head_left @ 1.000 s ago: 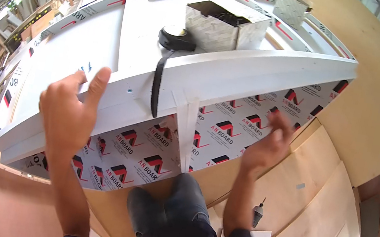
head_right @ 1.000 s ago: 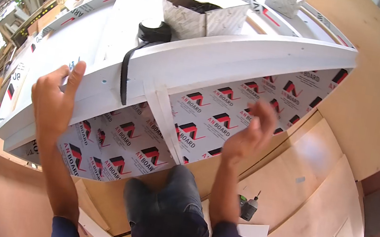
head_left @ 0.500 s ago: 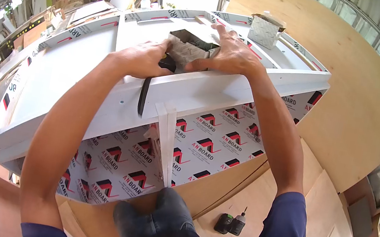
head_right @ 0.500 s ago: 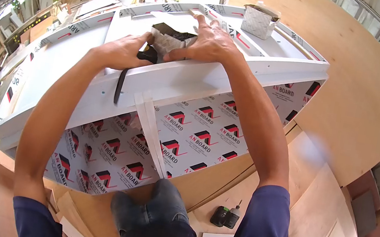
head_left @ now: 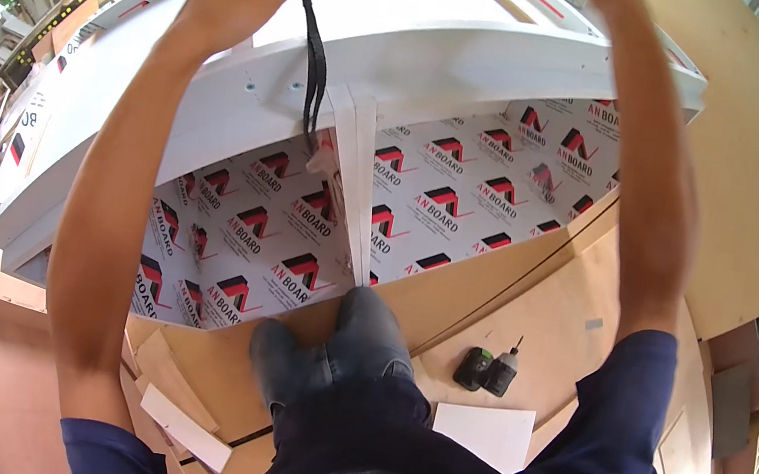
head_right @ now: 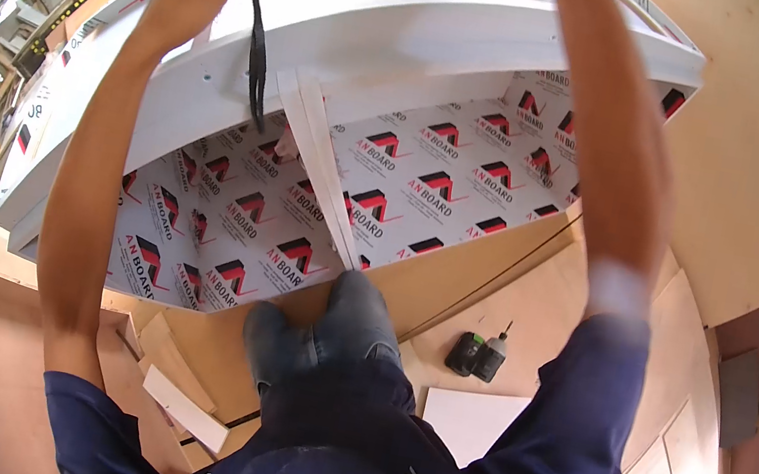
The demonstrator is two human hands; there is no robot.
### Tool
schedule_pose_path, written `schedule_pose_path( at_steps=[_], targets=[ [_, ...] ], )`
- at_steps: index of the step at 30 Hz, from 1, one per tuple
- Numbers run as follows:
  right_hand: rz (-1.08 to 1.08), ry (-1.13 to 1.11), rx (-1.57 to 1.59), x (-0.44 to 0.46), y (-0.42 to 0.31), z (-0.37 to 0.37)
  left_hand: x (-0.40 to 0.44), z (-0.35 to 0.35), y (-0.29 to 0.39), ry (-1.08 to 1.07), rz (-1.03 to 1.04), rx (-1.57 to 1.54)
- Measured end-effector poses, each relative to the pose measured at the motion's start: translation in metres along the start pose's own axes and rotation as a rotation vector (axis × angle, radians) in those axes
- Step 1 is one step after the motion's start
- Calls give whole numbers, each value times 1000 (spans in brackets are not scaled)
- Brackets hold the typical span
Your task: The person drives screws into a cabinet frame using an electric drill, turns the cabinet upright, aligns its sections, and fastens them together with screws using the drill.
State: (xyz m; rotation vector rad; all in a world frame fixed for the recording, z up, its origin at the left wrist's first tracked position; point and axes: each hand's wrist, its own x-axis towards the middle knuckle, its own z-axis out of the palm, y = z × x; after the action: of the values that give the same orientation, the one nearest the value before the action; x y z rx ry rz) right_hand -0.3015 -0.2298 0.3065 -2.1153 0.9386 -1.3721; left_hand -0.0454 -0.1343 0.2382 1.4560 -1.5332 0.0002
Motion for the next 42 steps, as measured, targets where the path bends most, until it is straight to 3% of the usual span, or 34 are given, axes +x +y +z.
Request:
schedule_pose_path(
  at_steps=[1,5,7,9,11,13,17,19,23,28,34,37,39,41,42],
  targets=[
    [-79,-40,109,13,2,-6,-2,-5,-12,-40,55,80],
    [61,165,-191,-18,-39,-53,-22,-26,-35,-38,147,45],
    [29,291,-337,-63,-47,-60,-34,-42,-39,-44,185,34],
    [-157,271,-380,-110,-1,-111,-45,-59,-44,-77,177,32],
    [144,174,-285,-158,45,-190,-50,-78,-58,-112,161,84],
    [357,181,-216,-223,64,-210,-48,-99,-86,-140,188,215],
    [273,314,-454,-380,97,-176,-50,-111,-110,-143,218,432],
    [442,390,-744,-488,150,-178,-37,-151,-165,-243,1,421],
    [777,556,-961,-633,181,-138,-30,-157,-175,-232,24,391],
    [1202,658,-1026,-747,180,-89,-38,-159,-143,-22,37,273],
    [1759,920,-1079,-837,169,-34,-55,-123,-75,261,56,-136],
    [1834,885,-1055,-857,151,-14,-75,-101,-40,323,63,-381],
    [1847,849,-1040,-852,147,-10,-102,-78,-22,280,56,-525],
    [1927,744,-903,-837,130,-14,-139,-53,-15,84,46,-681],
    [1934,750,-897,-832,123,-18,-159,-22,9,23,73,-558]
  ],
)
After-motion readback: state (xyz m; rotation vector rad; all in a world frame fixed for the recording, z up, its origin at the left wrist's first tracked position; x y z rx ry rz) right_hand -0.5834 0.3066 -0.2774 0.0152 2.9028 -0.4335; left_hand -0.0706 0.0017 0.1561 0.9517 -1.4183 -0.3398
